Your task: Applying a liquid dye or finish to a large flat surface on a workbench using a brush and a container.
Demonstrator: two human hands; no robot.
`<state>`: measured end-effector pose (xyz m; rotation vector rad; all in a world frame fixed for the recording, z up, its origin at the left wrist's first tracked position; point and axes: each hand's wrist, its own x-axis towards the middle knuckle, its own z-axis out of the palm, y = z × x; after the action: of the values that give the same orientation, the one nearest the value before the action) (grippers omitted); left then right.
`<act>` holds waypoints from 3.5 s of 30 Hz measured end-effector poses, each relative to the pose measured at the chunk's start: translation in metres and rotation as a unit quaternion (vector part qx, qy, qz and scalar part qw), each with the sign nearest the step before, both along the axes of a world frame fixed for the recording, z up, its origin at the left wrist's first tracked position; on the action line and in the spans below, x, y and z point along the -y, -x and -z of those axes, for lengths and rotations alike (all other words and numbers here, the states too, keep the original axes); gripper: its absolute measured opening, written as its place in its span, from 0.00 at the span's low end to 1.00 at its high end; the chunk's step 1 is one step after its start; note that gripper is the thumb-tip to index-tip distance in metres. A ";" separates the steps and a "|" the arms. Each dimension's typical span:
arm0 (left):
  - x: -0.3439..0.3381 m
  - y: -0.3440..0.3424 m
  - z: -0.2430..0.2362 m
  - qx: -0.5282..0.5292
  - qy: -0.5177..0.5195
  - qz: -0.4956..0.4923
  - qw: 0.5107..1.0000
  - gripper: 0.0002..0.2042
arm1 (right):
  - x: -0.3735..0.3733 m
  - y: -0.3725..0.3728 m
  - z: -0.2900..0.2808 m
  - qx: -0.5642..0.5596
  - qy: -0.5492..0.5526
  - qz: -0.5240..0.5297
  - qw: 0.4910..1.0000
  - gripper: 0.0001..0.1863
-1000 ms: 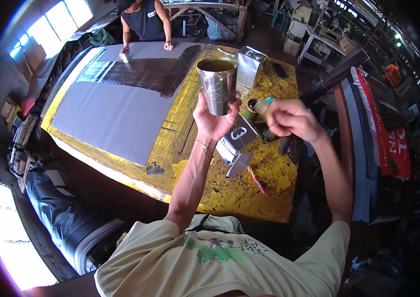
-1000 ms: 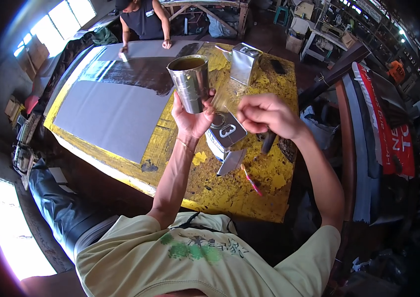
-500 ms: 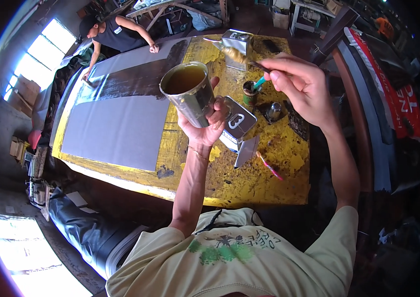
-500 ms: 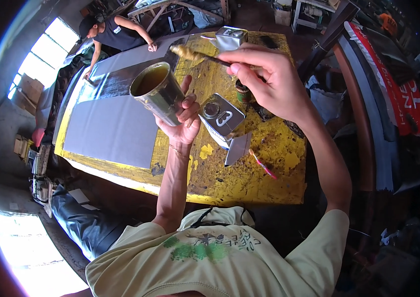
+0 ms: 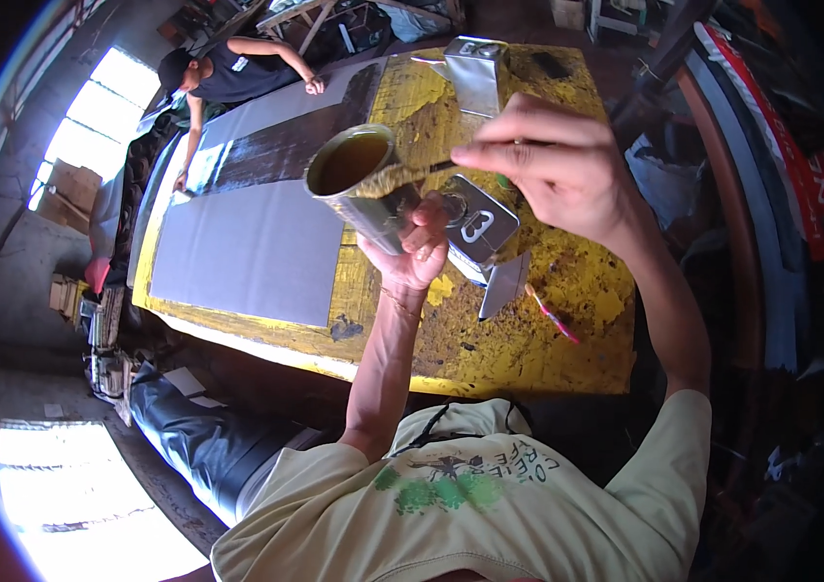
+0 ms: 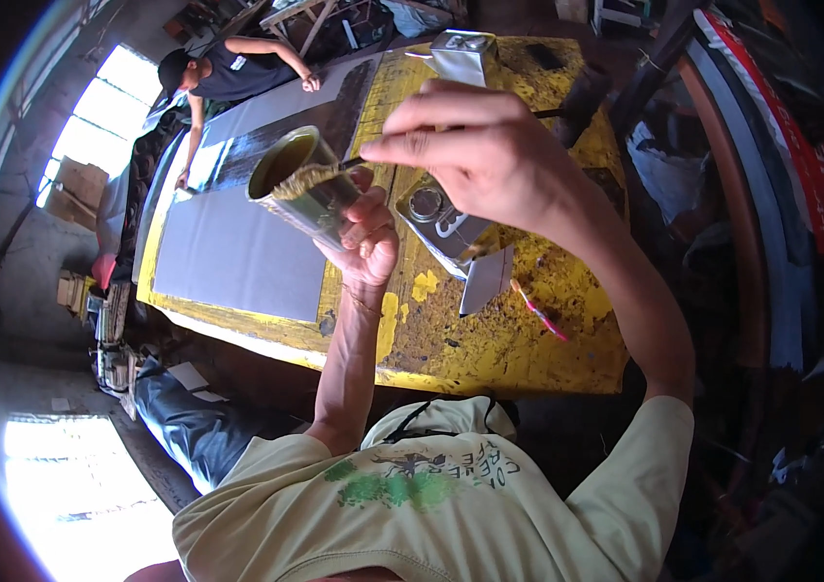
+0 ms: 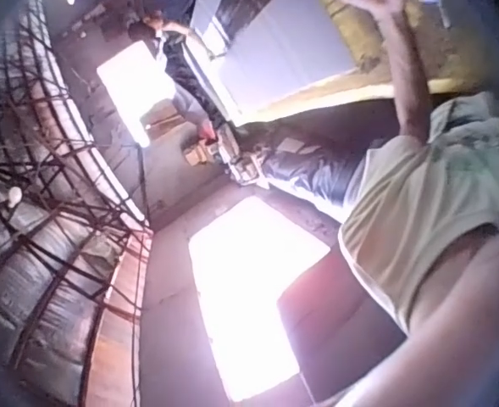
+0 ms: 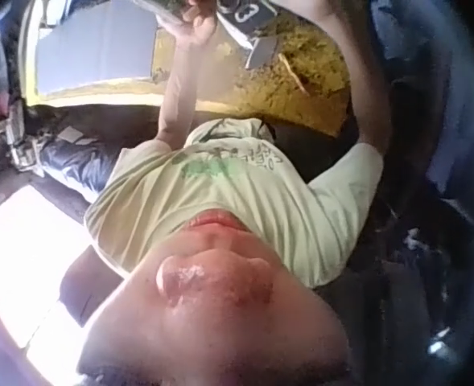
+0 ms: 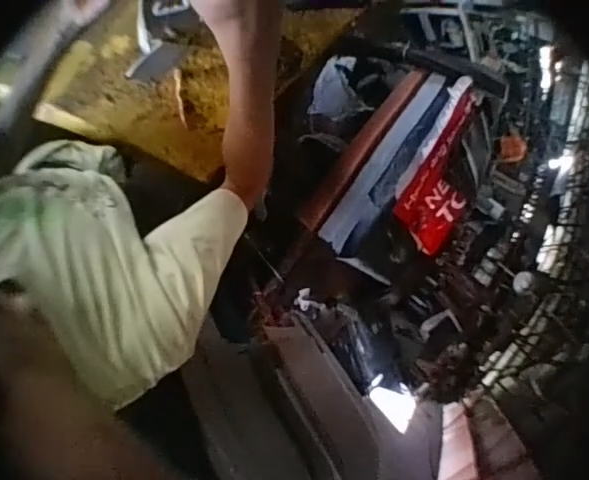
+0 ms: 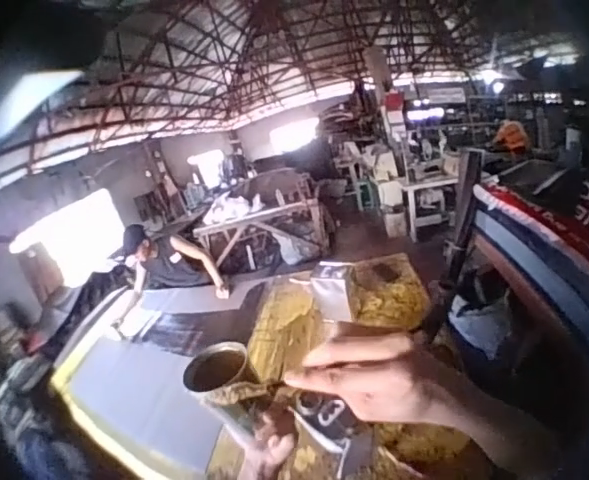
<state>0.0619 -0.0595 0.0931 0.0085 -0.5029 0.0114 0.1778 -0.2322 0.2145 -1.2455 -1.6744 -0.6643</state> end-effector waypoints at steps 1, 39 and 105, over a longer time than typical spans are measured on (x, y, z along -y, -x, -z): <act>0.001 -0.003 0.001 -0.001 -0.013 0.000 1.000 0.30 | -0.002 0.000 0.000 0.022 -0.008 0.004 1.000 0.15; -0.015 -0.009 -0.015 -0.014 0.022 -0.027 0.999 0.39 | -0.031 0.019 -0.013 0.112 0.040 0.165 0.979 0.14; -0.065 -0.003 -0.032 -0.029 -0.209 -0.357 0.910 0.20 | -0.055 0.061 -0.008 0.104 0.100 0.244 0.959 0.18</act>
<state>0.0651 0.0055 0.1253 0.6134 -0.4113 0.6221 0.1169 -0.1771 0.2229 -1.8165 -1.6408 -0.9659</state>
